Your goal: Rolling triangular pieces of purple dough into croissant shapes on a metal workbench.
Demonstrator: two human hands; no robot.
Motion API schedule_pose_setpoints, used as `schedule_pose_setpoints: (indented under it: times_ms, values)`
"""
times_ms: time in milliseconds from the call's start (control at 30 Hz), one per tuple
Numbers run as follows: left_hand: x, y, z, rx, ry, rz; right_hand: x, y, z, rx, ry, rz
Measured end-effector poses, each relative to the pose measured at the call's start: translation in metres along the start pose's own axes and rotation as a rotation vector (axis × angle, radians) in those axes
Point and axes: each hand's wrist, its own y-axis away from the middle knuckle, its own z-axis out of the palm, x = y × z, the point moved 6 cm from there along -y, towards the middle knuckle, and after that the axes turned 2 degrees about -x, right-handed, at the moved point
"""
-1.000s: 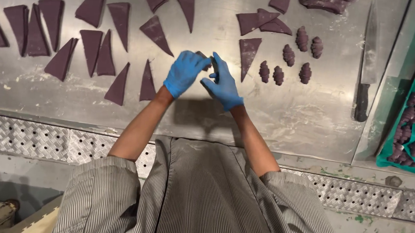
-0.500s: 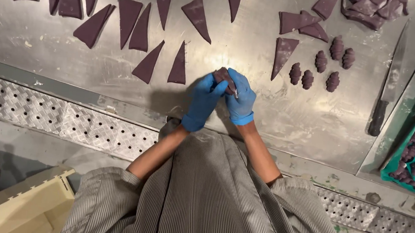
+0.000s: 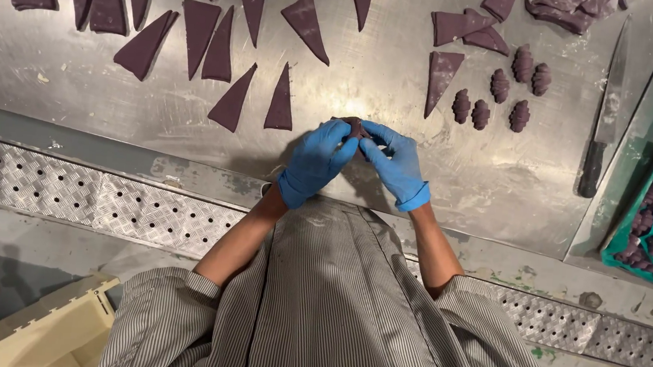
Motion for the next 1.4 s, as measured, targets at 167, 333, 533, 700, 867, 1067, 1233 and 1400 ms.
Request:
schedule_pose_setpoints:
  times_ms: [167,333,533,700,867,1067,1233,1400]
  values:
    - [0.006,-0.003,-0.018,-0.024,-0.156,0.093,-0.018,0.005,-0.003,0.123,0.085,0.02]
    - [-0.006,0.006,-0.018,0.033,-0.202,-0.014,0.061,0.0,0.004,0.349,-0.258,0.074]
    - [-0.119,0.124,0.072,0.26,0.74,-0.888,0.094,-0.04,-0.009,0.344,-1.358,0.26]
    - [-0.097,0.094,-0.009,0.669,1.493,-1.058,0.081,-0.07,-0.085,0.279,-1.403,0.149]
    - [-0.087,0.102,-0.05,0.751,1.36,-0.947,0.007,-0.119,-0.172,0.462,-1.137,-0.008]
    - [-0.09,0.121,-0.025,0.807,1.23,-1.206,0.061,-0.22,-0.169,0.517,0.361,-0.548]
    - [-0.088,0.118,0.055,0.822,1.437,-1.072,0.104,-0.149,-0.039,0.269,0.484,-0.125]
    - [-0.088,0.12,0.154,0.577,0.932,-0.912,0.154,-0.053,0.02,0.047,-0.322,0.345]
